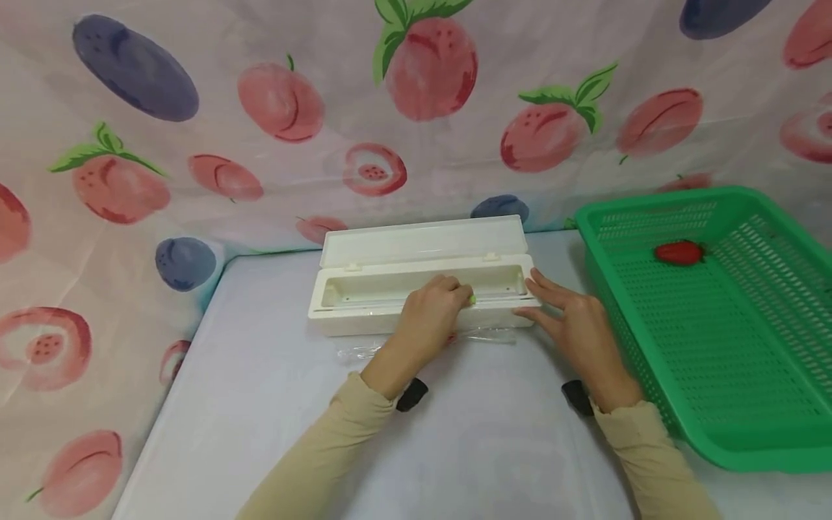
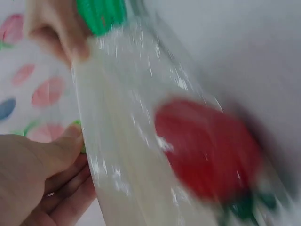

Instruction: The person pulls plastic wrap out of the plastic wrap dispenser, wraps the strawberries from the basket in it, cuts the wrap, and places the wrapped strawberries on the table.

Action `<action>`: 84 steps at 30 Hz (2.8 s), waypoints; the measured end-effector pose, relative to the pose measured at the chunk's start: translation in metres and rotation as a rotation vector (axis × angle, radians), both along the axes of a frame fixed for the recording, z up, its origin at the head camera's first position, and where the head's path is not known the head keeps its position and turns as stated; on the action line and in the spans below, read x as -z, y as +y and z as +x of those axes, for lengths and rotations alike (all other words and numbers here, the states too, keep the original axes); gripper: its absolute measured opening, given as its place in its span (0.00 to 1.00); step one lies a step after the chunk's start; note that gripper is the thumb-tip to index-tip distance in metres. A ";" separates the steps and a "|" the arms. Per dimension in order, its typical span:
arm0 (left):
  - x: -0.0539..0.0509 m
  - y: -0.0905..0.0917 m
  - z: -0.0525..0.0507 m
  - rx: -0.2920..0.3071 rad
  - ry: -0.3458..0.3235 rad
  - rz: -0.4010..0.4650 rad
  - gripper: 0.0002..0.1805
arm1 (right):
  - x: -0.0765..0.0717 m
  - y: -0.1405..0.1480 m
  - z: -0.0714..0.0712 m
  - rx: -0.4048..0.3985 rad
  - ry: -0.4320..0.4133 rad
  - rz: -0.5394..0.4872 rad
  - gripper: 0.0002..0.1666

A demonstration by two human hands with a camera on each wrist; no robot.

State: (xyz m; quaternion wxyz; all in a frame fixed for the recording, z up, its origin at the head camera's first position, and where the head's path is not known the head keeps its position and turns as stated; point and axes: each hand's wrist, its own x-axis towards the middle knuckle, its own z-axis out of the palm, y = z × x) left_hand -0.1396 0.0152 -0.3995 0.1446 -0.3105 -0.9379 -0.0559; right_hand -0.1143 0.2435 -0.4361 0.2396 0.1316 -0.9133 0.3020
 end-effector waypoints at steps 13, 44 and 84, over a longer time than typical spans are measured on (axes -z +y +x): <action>0.014 -0.060 0.005 -0.021 0.085 0.152 0.05 | 0.003 0.001 -0.002 0.017 -0.029 -0.005 0.34; 0.015 -0.183 0.016 -0.238 0.133 0.266 0.07 | 0.002 -0.003 0.002 0.011 -0.048 -0.070 0.34; 0.035 -0.189 0.052 -0.342 -0.514 0.678 0.19 | 0.000 -0.004 0.002 0.029 -0.117 -0.055 0.36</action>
